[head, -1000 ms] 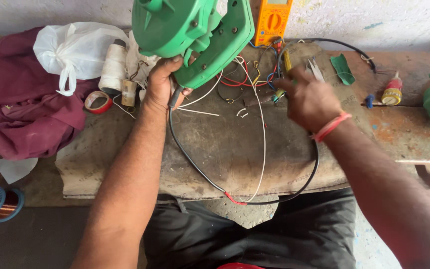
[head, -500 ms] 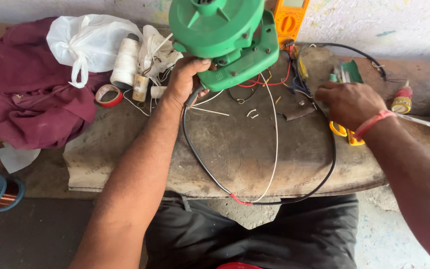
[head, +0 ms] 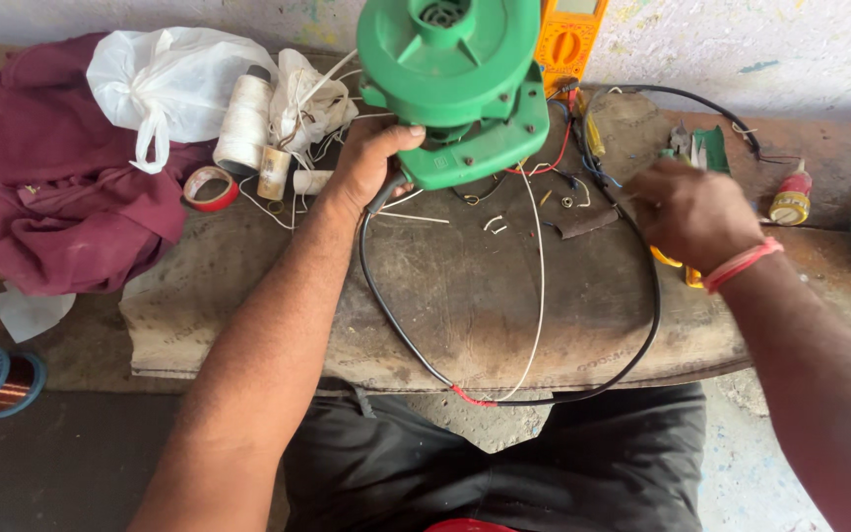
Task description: The person assembles a green leaf blower on a workbench. They align the housing halves, insert screws, and tighten them with a screwdriver. Finally, they attach the black nozzle tube to the blower body.
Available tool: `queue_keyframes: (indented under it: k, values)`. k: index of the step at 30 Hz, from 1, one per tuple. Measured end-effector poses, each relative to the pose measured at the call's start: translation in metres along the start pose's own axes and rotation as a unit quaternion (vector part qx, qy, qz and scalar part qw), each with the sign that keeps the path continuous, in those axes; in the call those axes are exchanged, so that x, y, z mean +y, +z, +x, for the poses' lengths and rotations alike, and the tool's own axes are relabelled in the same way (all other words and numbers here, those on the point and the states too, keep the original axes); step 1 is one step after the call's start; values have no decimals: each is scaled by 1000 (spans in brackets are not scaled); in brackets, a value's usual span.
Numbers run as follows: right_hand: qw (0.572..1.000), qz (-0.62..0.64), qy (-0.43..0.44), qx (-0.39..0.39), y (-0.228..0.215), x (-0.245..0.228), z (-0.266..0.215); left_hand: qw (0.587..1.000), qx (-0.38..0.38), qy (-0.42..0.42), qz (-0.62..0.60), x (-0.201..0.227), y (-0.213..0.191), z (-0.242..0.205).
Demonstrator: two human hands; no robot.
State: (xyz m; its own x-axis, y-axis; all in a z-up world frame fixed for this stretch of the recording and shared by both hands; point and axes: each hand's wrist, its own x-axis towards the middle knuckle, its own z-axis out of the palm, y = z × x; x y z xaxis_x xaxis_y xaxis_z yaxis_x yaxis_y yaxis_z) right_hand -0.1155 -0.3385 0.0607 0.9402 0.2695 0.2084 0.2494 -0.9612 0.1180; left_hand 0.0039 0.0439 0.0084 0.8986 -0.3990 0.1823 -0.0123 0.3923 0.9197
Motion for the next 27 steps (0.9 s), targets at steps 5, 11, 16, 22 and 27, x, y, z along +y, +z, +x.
queue_keyframes:
  k: [5, 11, 16, 22, 27]
  values:
    - [994, -56, 3, -89, -4, -17, 5, 994, -48, 15, 98, -13, -1, 7]
    - [997, -38, -28, -57, 2, -16, 8, 976, -79, 13, 201, -18, 5, 6]
    - [994, 64, -6, 85, -4, -30, 4, 974, -116, -20, 194, -8, 12, -1]
    - [948, 212, -43, 235, -35, -80, 7, 974, -151, -42, 162, -3, 19, -4]
    - [934, 226, -105, 255, -54, -132, 20, 977, -145, -69, 138, -6, 16, -3]
